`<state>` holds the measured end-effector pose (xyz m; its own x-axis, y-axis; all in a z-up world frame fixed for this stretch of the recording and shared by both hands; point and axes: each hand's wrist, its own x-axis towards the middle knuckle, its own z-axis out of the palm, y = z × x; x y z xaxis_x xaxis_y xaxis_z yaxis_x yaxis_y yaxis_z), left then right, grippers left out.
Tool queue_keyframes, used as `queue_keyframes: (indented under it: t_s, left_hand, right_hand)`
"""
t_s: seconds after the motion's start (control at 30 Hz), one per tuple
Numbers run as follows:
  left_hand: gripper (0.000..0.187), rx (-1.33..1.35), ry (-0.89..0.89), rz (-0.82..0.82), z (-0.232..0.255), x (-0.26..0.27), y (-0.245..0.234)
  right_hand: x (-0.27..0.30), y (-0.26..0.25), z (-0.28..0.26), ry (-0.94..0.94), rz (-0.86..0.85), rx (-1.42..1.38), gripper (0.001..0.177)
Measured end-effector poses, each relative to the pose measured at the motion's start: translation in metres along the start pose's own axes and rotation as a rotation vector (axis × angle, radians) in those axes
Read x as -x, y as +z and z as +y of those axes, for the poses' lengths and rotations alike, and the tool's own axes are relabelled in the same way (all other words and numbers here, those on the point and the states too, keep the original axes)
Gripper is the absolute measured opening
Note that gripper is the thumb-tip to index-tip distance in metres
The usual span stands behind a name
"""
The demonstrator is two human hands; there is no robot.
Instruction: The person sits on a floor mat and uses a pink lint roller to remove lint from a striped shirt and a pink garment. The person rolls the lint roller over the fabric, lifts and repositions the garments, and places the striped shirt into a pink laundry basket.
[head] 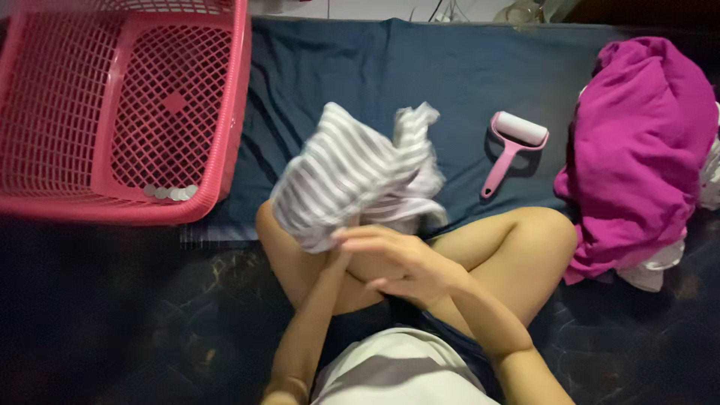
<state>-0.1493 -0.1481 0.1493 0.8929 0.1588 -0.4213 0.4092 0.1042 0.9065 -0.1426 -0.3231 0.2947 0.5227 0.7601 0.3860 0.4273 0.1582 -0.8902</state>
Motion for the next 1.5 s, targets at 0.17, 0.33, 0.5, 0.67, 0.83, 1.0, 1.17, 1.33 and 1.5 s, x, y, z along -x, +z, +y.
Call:
queue_keyframes:
  t_s: [0.17, 0.33, 0.5, 0.67, 0.83, 1.0, 1.17, 1.33, 1.5]
  left_hand:
    - [0.078, 0.200, -0.327, 0.069, -0.036, -0.024, -0.040]
    - [0.086, 0.210, -0.133, -0.042, -0.042, 0.000, -0.017]
    - [0.077, 0.433, -0.167, -0.149, -0.036, 0.007, 0.011]
    - [0.036, 0.057, -0.374, -0.021, -0.032, -0.013, -0.012]
    - [0.050, 0.559, 0.503, 0.423, 0.048, -0.054, -0.101]
    - [0.067, 0.917, 0.682, 0.212, 0.141, -0.060, -0.146]
    - [0.060, 0.518, 0.453, -0.189, 0.113, -0.059, -0.091]
    - [0.041, 0.286, 0.090, -0.267, 0.014, -0.087, -0.046]
    - [0.044, 0.111, -0.091, -0.185, -0.060, -0.137, -0.043]
  right_hand:
    - [0.028, 0.002, 0.050, -0.060, 0.509, 0.413, 0.119]
    - [0.075, 0.054, 0.101, 0.506, 0.473, -0.093, 0.082]
    - [0.094, 0.076, 0.125, 0.678, 0.842, 0.209, 0.054]
    - [0.100, 0.020, 0.100, 0.375, 0.306, 0.660, 0.105]
    - [0.107, -0.012, 0.066, 0.400, 0.651, 0.415, 0.100]
    - [0.113, -0.019, 0.062, 0.505, 0.818, 0.367, 0.094]
    - [0.123, -0.024, 0.067, 0.571, 0.830, 0.499, 0.074]
    - [0.146, -0.050, 0.066, 0.622, 0.925, 0.670, 0.052]
    - [0.209, -0.096, 0.089, 0.953, 1.109, 0.811, 0.045]
